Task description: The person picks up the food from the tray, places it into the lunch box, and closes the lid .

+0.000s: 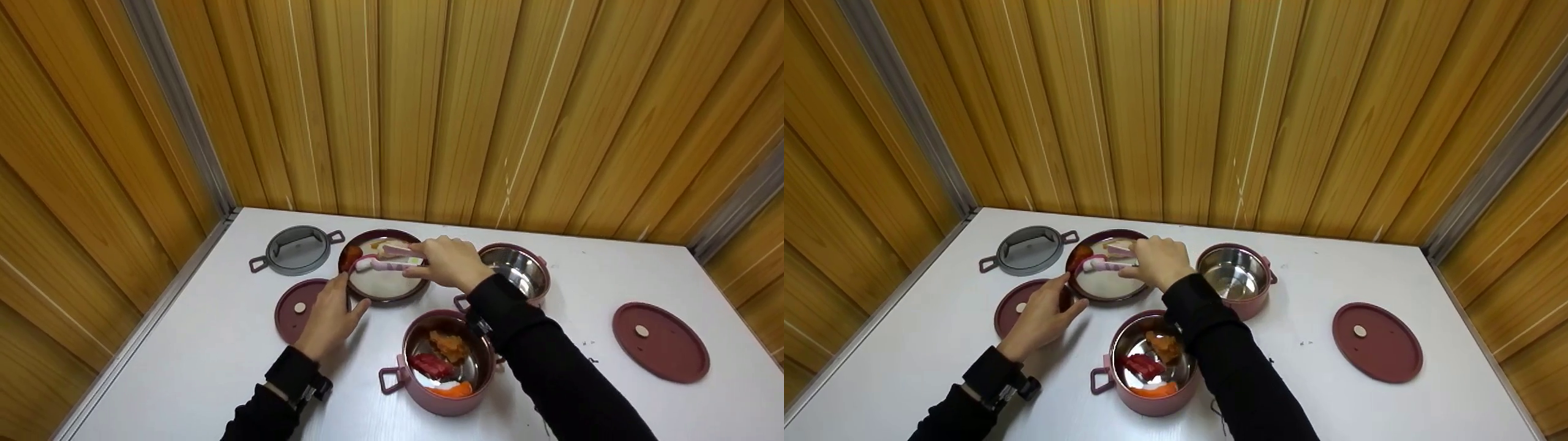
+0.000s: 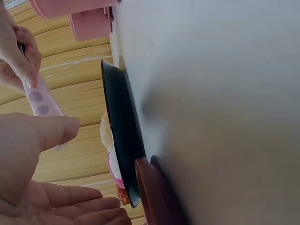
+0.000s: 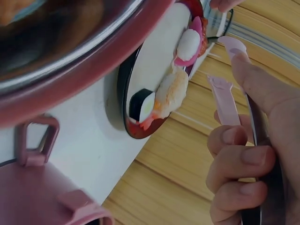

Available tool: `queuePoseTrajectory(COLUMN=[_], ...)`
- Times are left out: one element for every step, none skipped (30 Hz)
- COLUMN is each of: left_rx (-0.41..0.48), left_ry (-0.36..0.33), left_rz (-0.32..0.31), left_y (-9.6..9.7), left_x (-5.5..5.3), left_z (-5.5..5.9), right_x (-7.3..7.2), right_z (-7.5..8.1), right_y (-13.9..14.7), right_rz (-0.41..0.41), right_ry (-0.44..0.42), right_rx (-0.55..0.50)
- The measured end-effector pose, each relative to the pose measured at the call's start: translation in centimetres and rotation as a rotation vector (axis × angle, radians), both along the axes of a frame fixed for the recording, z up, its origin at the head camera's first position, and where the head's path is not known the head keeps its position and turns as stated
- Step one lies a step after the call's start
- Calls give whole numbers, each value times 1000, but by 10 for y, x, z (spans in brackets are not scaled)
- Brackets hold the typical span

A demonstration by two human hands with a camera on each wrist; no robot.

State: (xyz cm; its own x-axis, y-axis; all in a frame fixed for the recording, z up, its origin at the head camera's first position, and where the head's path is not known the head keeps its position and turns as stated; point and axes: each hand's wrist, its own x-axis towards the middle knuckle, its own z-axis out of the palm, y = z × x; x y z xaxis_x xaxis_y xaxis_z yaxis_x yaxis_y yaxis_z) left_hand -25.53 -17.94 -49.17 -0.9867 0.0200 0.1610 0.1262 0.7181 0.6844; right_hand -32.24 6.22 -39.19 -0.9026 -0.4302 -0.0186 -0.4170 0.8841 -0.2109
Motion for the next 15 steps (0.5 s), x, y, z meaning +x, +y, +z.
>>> queuePoseTrajectory(left_rx=[-9, -16, -17, -23, -27, -21, -26, -28, -29, -29, -27, -23, -15, -21, -28], left_ry=[-6, -8, -16, -19, -23, -43, -47, -49, -53, -54, -55, -53, -53, -36, -24], left_rz=[6, 10, 15, 17, 17, 20, 19, 17, 16, 15, 13, 13, 16, 15, 16], left_y=[0, 1, 1, 1, 1, 2, 2, 2, 2, 1, 1, 1, 0, -2, -4], left_x=[-1, -2, -2, -4, -5, -4, -5, -6, -7, -8, -8, -7, -7, -10, -13], left_z=[0, -1, -1, -2, -3, 1, 0, -1, -1, -2, -2, -2, -2, -8, -14], right_x=[-1, -3, -4, -5, -7, -8, -9, -10, -12, -13, -14, -15, -16, -17, -18], right_z=[0, -1, -1, -2, -2, -3, -3, -4, -5, -7, -8, -11, -13, -15, -17], right_y=[-5, -10, -14, -18, -21, -24, -27, -30, -32, -34, -37, -39, -41, -43, -44], right_rz=[1, 5, 4, 4, 5, 5, 6, 3, -2, -8, -14, -18, -18, -17, -13], right_ry=[3, 10, 15, 21, 28, 37, 48, 58, 68, 74, 79, 83, 85, 86, 90], right_rx=[11, 22, 32, 40, 53, 63, 71, 79, 82, 81, 78, 73, 67, 61, 54])
